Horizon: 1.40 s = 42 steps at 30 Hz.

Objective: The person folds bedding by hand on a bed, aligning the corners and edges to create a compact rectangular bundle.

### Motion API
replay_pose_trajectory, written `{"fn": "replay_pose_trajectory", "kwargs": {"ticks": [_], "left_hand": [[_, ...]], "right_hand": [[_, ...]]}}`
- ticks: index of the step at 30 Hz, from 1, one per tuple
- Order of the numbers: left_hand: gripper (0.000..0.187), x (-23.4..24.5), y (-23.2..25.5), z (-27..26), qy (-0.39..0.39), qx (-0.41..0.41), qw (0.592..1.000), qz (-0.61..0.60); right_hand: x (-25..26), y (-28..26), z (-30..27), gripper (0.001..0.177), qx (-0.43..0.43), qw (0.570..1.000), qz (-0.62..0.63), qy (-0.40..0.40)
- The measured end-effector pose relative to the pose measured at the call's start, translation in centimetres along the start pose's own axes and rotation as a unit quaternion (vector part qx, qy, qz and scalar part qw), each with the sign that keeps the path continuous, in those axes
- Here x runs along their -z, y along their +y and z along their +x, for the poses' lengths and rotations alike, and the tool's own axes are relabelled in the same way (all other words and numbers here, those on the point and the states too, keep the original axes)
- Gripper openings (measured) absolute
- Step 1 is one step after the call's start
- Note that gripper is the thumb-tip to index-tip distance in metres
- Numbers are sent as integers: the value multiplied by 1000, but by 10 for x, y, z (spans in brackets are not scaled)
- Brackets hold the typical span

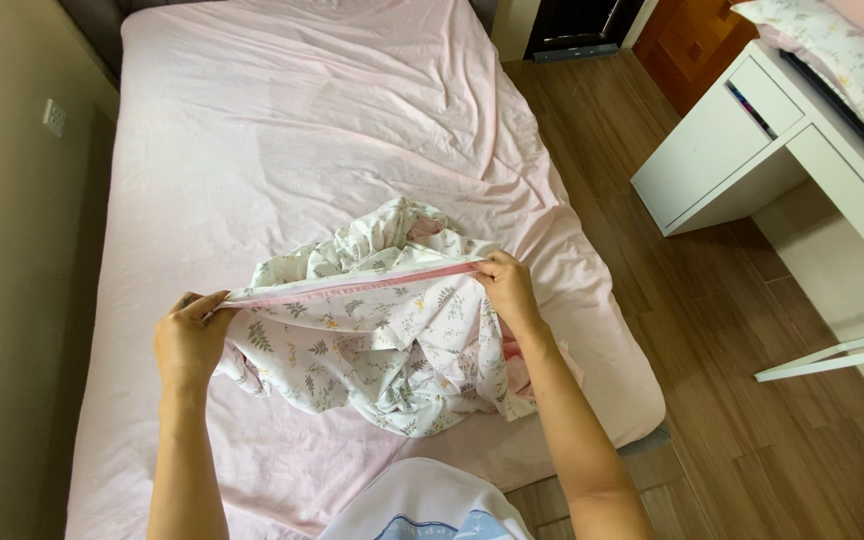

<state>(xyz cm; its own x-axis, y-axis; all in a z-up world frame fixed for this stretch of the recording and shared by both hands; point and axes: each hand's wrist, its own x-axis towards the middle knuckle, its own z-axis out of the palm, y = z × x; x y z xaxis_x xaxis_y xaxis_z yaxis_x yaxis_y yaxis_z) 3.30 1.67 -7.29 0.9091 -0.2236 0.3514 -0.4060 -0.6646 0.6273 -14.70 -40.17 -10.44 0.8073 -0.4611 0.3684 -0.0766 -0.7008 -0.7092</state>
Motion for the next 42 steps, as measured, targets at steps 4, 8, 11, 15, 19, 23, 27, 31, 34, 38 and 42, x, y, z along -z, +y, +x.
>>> {"fn": "replay_pose_trajectory", "kwargs": {"ticks": [4,8,11,15,19,23,27,31,34,38,42], "left_hand": [[24,-2,-25,7,-17,-12,997,68],[91,10,-2,4,-79,40,990,106],[104,0,51,-7,-182,125,974,53],[93,-60,128,-31,-204,-143,968,-43],[68,-99,160,-30,-227,-195,954,-32],[34,-123,161,-29,-278,-228,933,-32],[21,-134,160,-24,-292,-252,922,-17],[21,-127,162,-20,-229,-245,942,-15],[21,-119,164,-17,-192,-244,950,-39],[20,-103,163,-10,-148,-222,962,-55],[20,-89,158,-6,-118,-182,975,-54]], "right_hand": [[-4,-17,-2,19,78,996,38,13],[-17,-43,-2,29,-112,991,50,-49],[-26,-59,-7,25,-117,987,47,-95],[-43,-77,-11,23,-52,986,6,-161],[-40,-87,-15,22,35,991,-5,-133],[-17,-83,-15,25,-35,988,41,-147],[-8,-66,-25,19,-68,977,99,-176],[-23,-38,-36,15,-9,980,151,-127],[-43,-27,-44,13,63,982,133,-122],[-63,-21,-62,25,132,990,5,41],[-94,3,-89,29,108,979,-112,132]]}}
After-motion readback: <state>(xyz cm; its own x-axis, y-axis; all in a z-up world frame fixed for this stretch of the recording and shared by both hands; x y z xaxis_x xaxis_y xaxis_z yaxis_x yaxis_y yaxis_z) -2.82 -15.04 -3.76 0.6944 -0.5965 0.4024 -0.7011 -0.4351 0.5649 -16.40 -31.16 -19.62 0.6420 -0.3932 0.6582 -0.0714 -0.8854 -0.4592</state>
